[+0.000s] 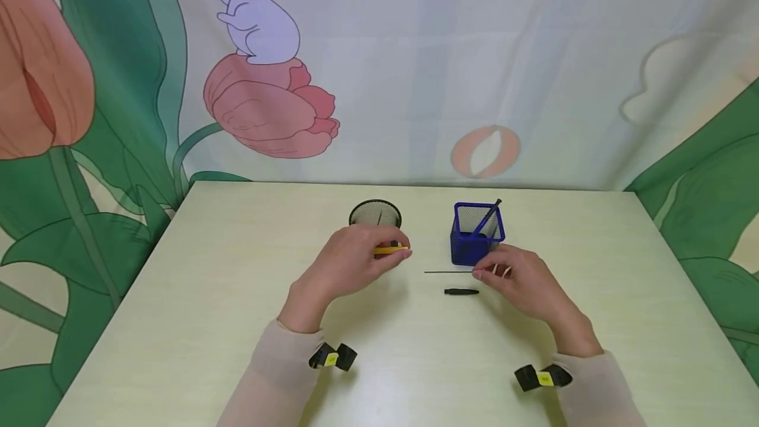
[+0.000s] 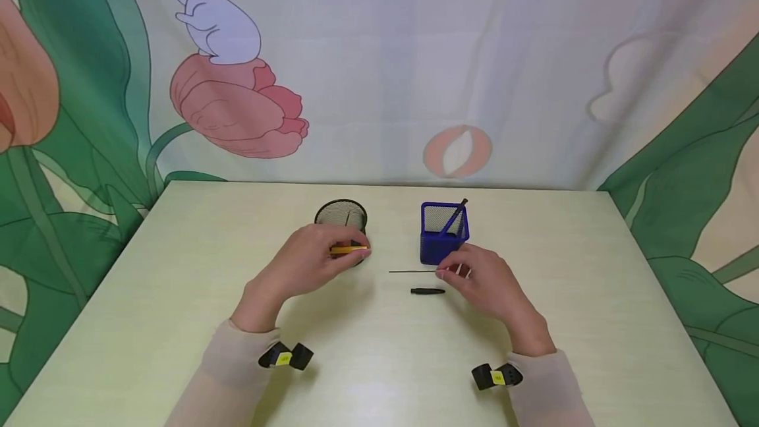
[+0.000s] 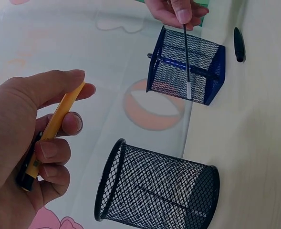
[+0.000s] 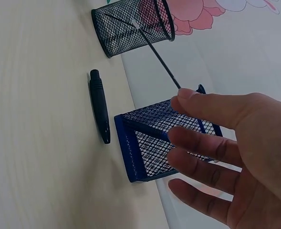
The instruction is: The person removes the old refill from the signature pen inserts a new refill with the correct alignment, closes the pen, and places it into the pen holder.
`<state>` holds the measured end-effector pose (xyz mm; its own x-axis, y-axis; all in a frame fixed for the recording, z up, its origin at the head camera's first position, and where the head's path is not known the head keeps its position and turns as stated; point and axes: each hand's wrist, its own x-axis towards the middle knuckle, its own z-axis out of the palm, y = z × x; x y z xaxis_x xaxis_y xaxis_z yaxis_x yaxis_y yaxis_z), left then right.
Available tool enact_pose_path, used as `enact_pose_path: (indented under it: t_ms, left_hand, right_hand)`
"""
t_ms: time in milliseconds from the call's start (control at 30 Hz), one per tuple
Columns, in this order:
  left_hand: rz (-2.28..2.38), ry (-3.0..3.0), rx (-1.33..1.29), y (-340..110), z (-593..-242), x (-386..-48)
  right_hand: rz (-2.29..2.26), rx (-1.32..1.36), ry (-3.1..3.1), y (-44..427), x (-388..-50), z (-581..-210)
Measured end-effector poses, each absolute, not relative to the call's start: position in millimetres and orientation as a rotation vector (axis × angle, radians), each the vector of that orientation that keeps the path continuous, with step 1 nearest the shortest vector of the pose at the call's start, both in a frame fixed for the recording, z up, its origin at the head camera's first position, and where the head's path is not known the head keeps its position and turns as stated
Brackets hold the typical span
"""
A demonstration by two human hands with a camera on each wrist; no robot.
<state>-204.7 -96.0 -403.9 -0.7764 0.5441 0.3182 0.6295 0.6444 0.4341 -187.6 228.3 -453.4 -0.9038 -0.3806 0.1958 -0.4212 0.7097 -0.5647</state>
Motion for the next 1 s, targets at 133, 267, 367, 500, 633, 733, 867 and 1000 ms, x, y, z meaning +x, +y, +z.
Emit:
enact_pose_path:
  t_ms: [133,267,367,500,633,733,867,1000]
  left_hand:
    - [-0.805,-2.705,-0.969,-94,-403,-204]
    - [-0.81,-2.71,-0.974,-93,-403,-204]
    - [-0.81,-2.714,-0.984,-93,-403,-205]
    - [-0.81,-2.723,-0.981,-93,-404,-205]
    - [-0.82,-2.736,-0.974,-93,-403,-204]
    - [-0.826,-2.747,-0.972,-92,-403,-204]
    - [-0.821,-2.757,-0.971,-92,-403,-203]
    - [-0.822,-2.76,-0.972,-91,-403,-203]
  right_hand:
    - [0.949,0.661,-2.887,231,-187,-456]
    - [0.926,0.657,-2.951,231,-187,-457]
    - [0.913,0.656,-2.99,230,-187,-457]
    - [0.901,0.663,-3.02,228,-186,-458]
    - [0.875,0.654,-3.047,227,-186,-461]
    - [0.866,0.632,-3.07,227,-186,-463]
    - [0.863,0.627,-3.09,227,-186,-465]
    - [0.818,0.63,-3.118,226,-187,-468]
